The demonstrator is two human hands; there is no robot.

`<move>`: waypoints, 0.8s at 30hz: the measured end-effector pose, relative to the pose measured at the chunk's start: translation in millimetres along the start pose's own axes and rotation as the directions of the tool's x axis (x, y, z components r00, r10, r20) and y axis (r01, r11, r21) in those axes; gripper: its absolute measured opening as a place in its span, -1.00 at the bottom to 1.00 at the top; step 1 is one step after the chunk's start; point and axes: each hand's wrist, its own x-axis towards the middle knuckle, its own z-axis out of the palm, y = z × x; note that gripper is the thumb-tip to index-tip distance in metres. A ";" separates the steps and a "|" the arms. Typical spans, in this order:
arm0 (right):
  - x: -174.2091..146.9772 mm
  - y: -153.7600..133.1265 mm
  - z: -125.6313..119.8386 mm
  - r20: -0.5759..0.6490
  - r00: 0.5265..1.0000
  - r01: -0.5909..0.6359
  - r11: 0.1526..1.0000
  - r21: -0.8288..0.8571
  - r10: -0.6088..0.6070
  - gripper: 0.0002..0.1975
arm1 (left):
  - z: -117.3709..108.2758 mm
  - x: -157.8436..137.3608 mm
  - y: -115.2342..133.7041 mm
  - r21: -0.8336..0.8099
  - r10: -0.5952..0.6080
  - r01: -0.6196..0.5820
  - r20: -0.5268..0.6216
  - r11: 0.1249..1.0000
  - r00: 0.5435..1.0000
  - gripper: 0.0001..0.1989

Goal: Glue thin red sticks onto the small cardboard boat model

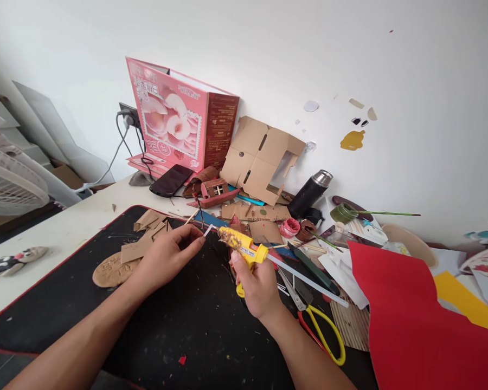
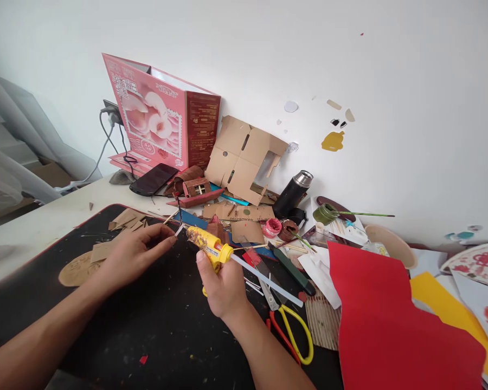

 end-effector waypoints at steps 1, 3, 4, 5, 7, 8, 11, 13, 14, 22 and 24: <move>0.1 -0.7 0.0 -0.008 1.000 0.003 1.000 -0.004 -0.003 -0.59 | -0.1 -0.6 -0.6 -0.010 -0.003 0.003 0.017 1.000 1.000 -0.61; 0.1 -1.2 0.1 -0.009 1.000 0.006 1.000 -0.019 -0.006 -0.59 | -0.1 -1.5 -1.6 -0.018 -0.002 0.002 0.034 1.000 0.999 -0.60; 0.0 -1.0 0.3 -0.004 1.000 0.006 1.000 -0.025 -0.006 -0.59 | -0.1 -1.9 -1.9 -0.019 -0.002 0.003 0.038 1.000 0.999 -0.60; -0.3 -0.6 0.5 0.003 1.000 0.006 1.000 -0.028 -0.006 -0.58 | 0.0 -2.1 -2.1 -0.020 -0.005 0.006 0.040 1.000 0.999 -0.59; -0.8 0.3 0.9 0.013 1.000 0.005 0.999 -0.032 -0.005 -0.57 | 0.1 -2.2 -2.1 -0.017 -0.010 0.011 0.044 1.000 0.999 -0.59; -1.0 0.7 1.0 0.014 1.000 0.004 0.999 -0.033 -0.003 -0.57 | 0.2 -2.0 -2.0 -0.015 -0.012 0.013 0.046 1.000 0.999 -0.59; -1.0 0.9 1.0 0.007 1.000 0.000 0.999 -0.043 0.000 -0.58 | 0.3 -1.7 -1.8 -0.016 -0.009 0.010 0.044 1.000 0.999 -0.58; -1.0 0.4 0.8 0.001 1.000 -0.004 0.999 -0.048 0.004 -0.58 | 0.5 -1.7 -1.9 -0.020 -0.004 0.005 0.040 1.000 0.999 -0.60; -1.0 0.2 0.7 0.001 1.000 -0.003 0.999 -0.051 0.003 -0.58 | 0.5 -1.9 -1.9 -0.021 -0.001 0.002 0.038 1.000 0.999 -0.60; -1.1 -1.4 0.5 0.015 1.000 0.002 0.998 -0.070 -0.001 -0.57 | 1.0 -2.7 -2.2 -0.020 -0.008 0.008 0.033 1.000 0.999 -0.59; -1.4 -1.7 0.6 0.022 1.000 0.002 0.998 -0.071 0.000 -0.58 | 1.1 -2.5 -3.0 -0.022 -0.009 0.010 0.033 1.000 0.999 -0.59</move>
